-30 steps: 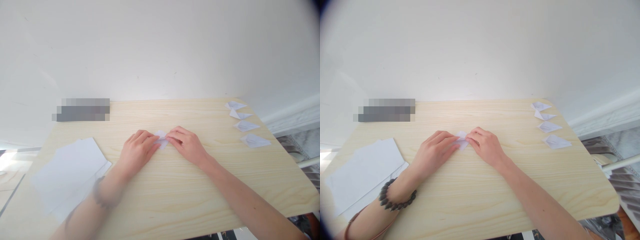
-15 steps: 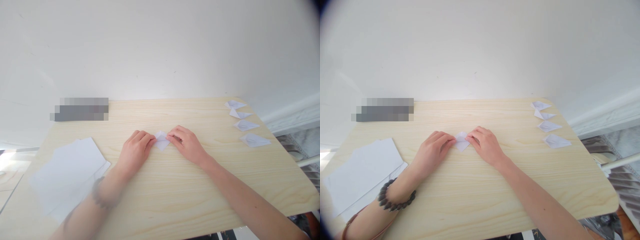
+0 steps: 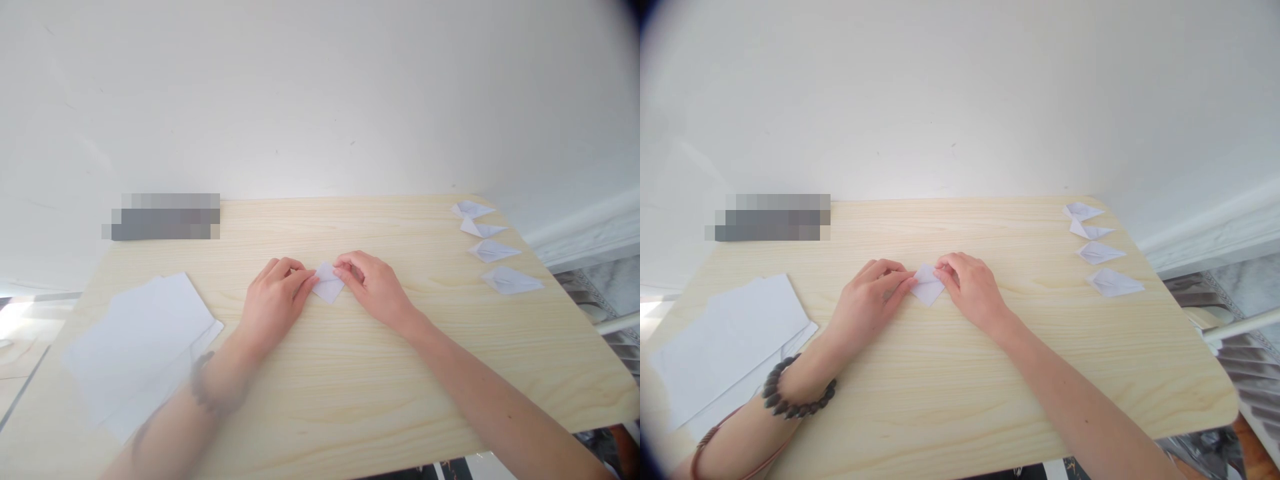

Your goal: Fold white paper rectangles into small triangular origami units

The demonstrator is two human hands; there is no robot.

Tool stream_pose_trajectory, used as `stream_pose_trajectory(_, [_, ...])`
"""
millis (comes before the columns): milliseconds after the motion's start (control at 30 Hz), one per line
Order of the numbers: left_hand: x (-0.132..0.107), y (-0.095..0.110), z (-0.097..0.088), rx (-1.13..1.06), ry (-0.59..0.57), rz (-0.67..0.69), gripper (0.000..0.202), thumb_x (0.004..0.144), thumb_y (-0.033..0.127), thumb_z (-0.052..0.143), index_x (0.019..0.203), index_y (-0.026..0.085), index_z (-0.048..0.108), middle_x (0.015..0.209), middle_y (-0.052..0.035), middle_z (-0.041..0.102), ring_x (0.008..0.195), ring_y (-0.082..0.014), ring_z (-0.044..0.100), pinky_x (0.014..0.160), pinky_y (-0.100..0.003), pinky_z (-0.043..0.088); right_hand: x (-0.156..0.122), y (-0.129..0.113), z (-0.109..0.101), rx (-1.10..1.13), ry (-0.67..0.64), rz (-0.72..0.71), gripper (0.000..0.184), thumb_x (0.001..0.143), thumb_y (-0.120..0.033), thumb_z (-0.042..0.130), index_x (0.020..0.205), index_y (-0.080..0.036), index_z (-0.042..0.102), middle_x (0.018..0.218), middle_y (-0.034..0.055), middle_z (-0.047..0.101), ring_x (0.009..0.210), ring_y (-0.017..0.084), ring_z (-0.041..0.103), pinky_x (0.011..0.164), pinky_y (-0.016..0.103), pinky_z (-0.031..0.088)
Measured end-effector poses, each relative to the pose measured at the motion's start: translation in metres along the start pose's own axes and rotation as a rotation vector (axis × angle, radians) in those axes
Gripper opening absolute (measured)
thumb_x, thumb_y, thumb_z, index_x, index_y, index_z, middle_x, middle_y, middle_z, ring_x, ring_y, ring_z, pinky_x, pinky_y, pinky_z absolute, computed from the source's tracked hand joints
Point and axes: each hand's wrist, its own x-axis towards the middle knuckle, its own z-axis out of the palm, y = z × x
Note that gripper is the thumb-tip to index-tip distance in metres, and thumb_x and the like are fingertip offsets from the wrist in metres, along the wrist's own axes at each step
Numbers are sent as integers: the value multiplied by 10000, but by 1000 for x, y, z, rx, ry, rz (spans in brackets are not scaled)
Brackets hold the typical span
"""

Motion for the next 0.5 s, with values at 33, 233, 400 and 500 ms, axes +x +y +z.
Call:
stream_pose_trajectory(33, [0,0,0,-16,2,-17,219,896,304,467,895,208,664,907,-36,610,838,-167,528,732,-294,445,0,0,0,2,1,2,106,875,-254,484,859,-207,578,801,-9,620,684,113,533,649,247,382])
stream_pose_trajectory(233, [2,5,-1,-38,-20,-115,192,882,305,492,963,203,632,813,-12,643,808,-177,532,734,-311,430,1,-2,0,-6,2,18,106,863,-245,499,843,-210,597,797,-17,617,693,106,540,663,244,387])
stream_pose_trajectory(400, [5,5,-2,-19,-56,-152,169,881,298,487,932,201,616,818,-10,643,828,-188,523,747,-320,416,2,-4,2,-45,4,59,99,860,-253,500,856,-209,589,856,-5,597,741,111,570,707,260,407])
stream_pose_trajectory(500, [7,5,-2,9,-73,-152,176,887,301,473,914,197,613,850,-20,632,852,-198,504,766,-327,414,2,-5,4,-98,22,108,106,852,-273,511,903,-205,575,927,22,567,799,137,584,719,283,424])
